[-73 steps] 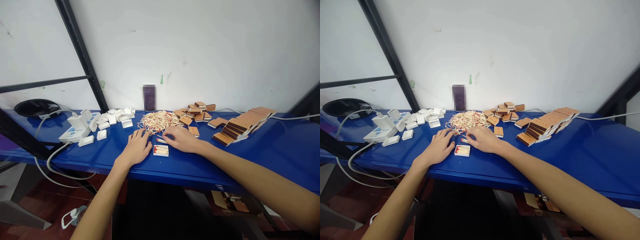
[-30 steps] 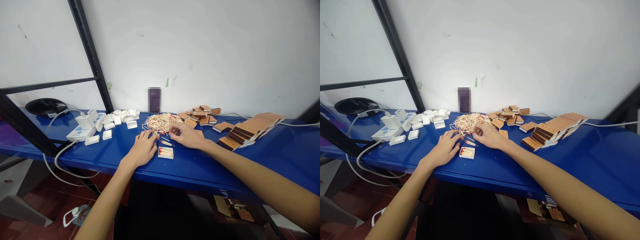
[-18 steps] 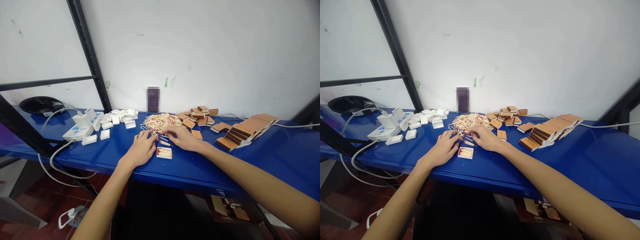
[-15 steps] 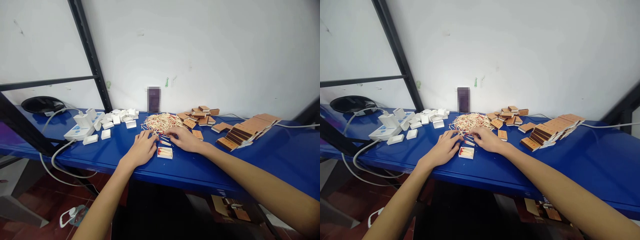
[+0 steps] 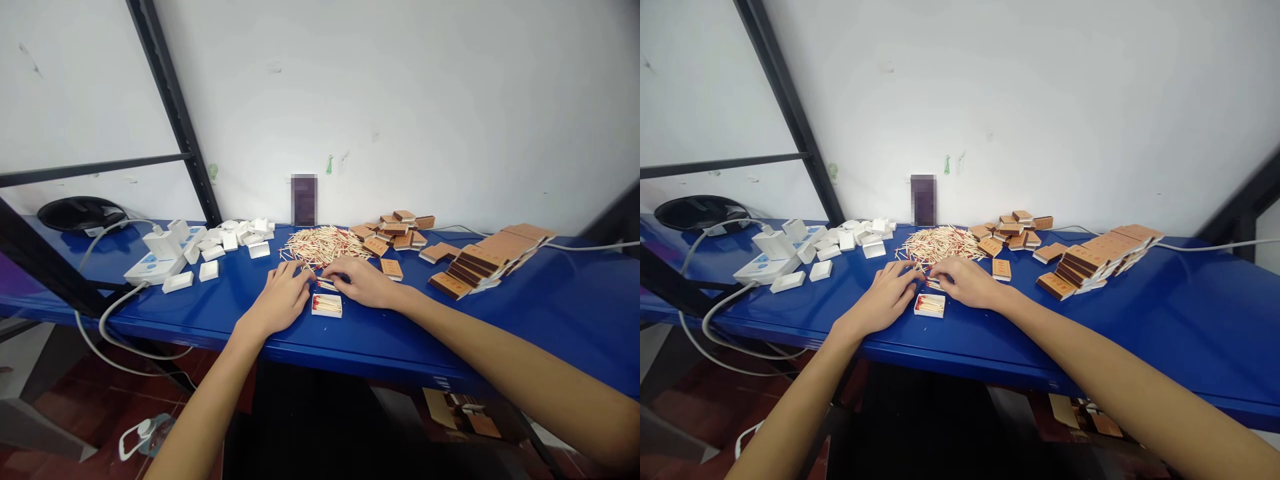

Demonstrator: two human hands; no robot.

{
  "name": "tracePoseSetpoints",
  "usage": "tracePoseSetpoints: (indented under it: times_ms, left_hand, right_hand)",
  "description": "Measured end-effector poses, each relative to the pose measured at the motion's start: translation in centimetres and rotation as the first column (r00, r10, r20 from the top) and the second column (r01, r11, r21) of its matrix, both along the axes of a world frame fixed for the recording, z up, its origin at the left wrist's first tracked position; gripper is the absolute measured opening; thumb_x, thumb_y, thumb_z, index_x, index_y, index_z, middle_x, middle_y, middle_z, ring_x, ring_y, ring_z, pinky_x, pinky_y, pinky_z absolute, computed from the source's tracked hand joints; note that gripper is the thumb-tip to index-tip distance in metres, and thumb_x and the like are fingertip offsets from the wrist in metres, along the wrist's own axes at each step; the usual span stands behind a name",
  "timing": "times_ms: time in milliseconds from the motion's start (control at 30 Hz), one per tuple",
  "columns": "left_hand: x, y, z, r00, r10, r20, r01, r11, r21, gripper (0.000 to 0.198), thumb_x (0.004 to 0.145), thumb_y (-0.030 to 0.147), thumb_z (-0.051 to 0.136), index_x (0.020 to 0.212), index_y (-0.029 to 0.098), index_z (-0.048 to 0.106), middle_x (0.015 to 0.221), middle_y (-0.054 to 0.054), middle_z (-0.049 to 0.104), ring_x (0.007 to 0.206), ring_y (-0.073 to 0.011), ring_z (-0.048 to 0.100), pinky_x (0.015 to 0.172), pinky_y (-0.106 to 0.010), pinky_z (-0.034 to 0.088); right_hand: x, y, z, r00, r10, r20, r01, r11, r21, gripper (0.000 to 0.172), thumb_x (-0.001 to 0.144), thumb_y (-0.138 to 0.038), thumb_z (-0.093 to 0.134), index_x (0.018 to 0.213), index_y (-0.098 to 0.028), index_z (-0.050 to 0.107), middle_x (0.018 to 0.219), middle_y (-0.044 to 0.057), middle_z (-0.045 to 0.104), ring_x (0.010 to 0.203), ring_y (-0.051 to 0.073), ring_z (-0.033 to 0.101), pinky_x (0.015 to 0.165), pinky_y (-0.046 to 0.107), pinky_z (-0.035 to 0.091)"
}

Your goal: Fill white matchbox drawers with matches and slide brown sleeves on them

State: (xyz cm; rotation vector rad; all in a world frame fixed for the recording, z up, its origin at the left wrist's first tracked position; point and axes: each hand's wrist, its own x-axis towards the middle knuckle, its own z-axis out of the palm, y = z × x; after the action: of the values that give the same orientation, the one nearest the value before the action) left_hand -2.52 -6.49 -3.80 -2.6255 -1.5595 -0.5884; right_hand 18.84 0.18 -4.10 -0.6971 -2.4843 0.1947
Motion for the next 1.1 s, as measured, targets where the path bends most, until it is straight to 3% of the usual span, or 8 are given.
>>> tracePoseSetpoints:
  times_ms: [367, 667, 833, 1100]
  left_hand:
    - [0.04, -0.02, 0.02, 1.000, 0.017, -0.013, -0.018, 0.999, -0.033, 0.029, 0.100, 0.022, 0.035, 0.121, 0.024, 0.055, 0.137, -0.010, 0.049, 0.130, -0.0274, 0.040, 0.105, -0.051, 0.038]
    - [-0.08, 0.07, -0.11, 1.000, 0.005, -0.003, -0.005, 1.000, -0.027, 0.030, 0.100, 0.022, 0.034, 0.121, 0.024, 0.055, 0.136, -0.010, 0.049, 0.128, -0.0275, 0.041, 0.104, -0.051, 0.039]
    - [-0.45, 0.24, -0.08, 0.996, -0.017, 0.089, 0.022, 0.998, -0.050, 0.033, 0.099, 0.021, 0.031, 0.122, 0.025, 0.054, 0.136, -0.009, 0.048, 0.128, -0.0262, 0.041, 0.107, -0.051, 0.037]
    - [-0.29, 0.20, 0.03, 0.995, -0.034, 0.093, 0.038, 0.998, -0.041, 0.032, 0.100, 0.022, 0.032, 0.120, 0.025, 0.056, 0.134, -0.007, 0.051, 0.127, -0.0258, 0.042, 0.108, -0.051, 0.036]
  right_hand:
    - [0.42, 0.35, -0.01, 0.988, -0.035, 0.149, 0.029, 0.999, 0.041, 0.032, 0.090, -0.010, 0.046, 0.103, -0.017, 0.074, 0.100, 0.010, 0.069, 0.095, 0.023, 0.061, 0.087, 0.039, 0.047]
    - [0.37, 0.04, 0.29, 0.992, -0.055, 0.113, 0.053, 0.998, 0.023, 0.028, 0.087, -0.008, 0.048, 0.093, -0.018, 0.074, 0.095, 0.007, 0.070, 0.088, 0.020, 0.063, 0.082, 0.033, 0.046]
    - [0.35, -0.32, 0.46, 0.996, -0.033, 0.078, 0.032, 0.999, 0.009, 0.024, 0.091, -0.024, 0.055, 0.111, -0.020, 0.070, 0.097, 0.006, 0.072, 0.086, 0.020, 0.063, 0.080, 0.033, 0.046]
    - [0.42, -0.28, 0.90, 0.998, 0.029, 0.058, -0.023, 0.994, -0.105, 0.022, 0.091, -0.032, 0.060, 0.106, -0.021, 0.072, 0.094, 0.006, 0.074, 0.086, 0.019, 0.065, 0.077, 0.030, 0.047]
